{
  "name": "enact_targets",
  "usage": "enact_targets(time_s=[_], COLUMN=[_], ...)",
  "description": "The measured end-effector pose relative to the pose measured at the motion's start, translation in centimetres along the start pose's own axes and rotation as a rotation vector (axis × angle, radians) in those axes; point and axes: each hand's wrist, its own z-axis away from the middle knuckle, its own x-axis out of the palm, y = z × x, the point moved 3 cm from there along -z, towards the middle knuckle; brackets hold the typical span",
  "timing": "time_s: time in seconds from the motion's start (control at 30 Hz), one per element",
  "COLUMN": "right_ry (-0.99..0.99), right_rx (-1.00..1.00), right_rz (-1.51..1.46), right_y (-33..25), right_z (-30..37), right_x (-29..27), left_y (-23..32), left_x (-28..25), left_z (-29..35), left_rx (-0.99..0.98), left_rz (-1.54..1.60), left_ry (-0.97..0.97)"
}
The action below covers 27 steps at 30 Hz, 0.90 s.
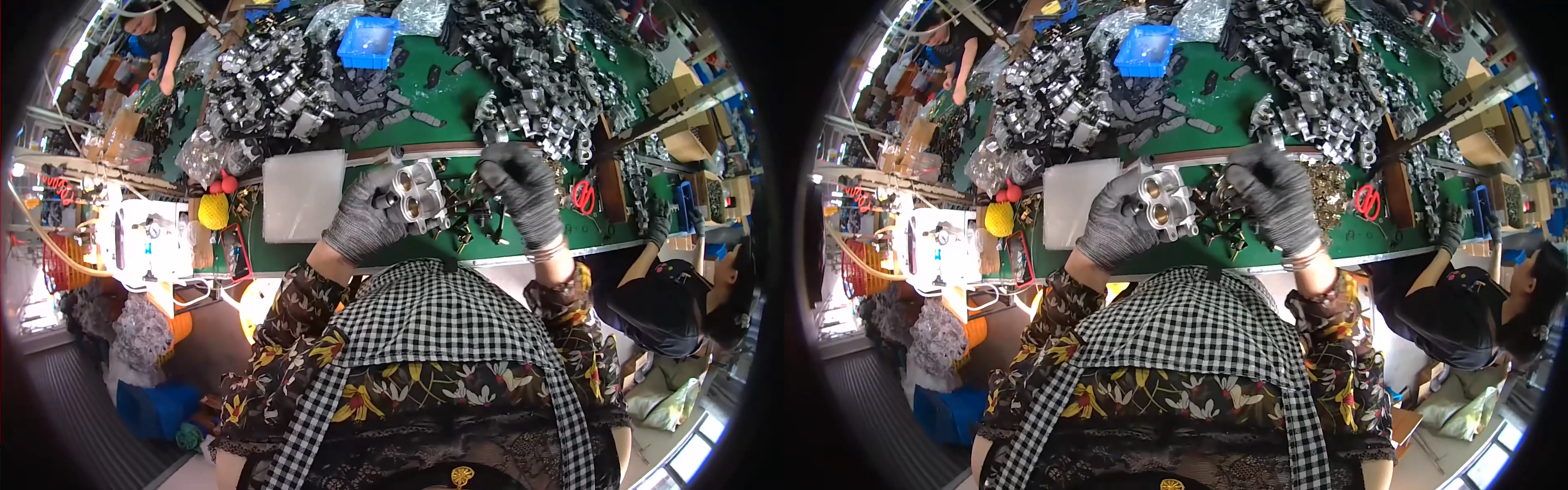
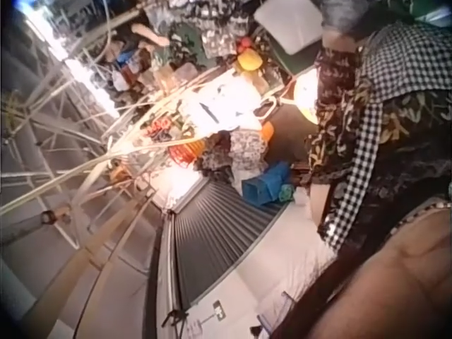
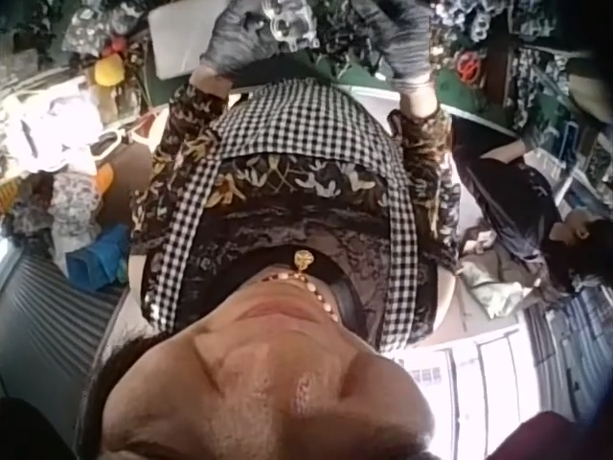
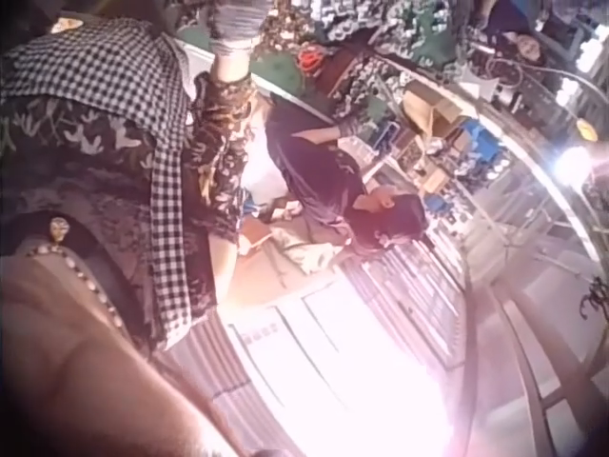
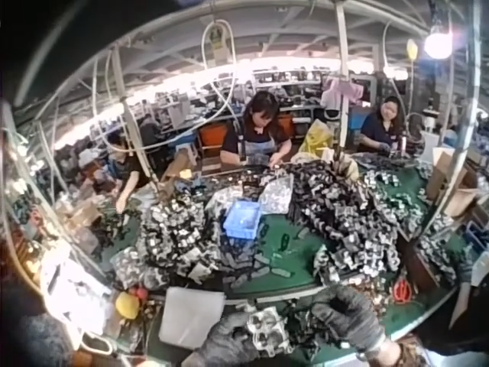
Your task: Manual assembly and inspection of small mechanical metal components on a factory production line.
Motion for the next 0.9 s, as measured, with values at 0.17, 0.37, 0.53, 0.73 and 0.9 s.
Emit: enact_targets(time_s=[0.17,0.37,0.53,0.73,0.9], right_ry=[-0.036,-0.375,-0.364,-0.439,-0.546], right_rx=[-0.011,-0.158,-0.431,-0.327,0.058], right_rz=[0.006,0.445,0.765,0.704,0.588], right_y=[-4.0,-3.9,-3.7,0.1,2.3], right_z=[-0.7,-1.8,-1.9,-3.5,-4.3], right_x=[1.5,4.6,6.1,5.4,5.4], left_y=[0.4,1.0,0.2,0.1,0.5], left_x=[-2.0,-1.4,-3.6,-3.9,-4.1], left_z=[-0.1,0.3,-0.3,-0.9,-1.4], left_rx=[-0.054,0.210,-0.115,-0.195,-0.212], left_rz=[-0.133,-1.221,-0.401,-0.732,-0.807], left_ry=[0.190,-0.163,0.135,0.221,0.236])
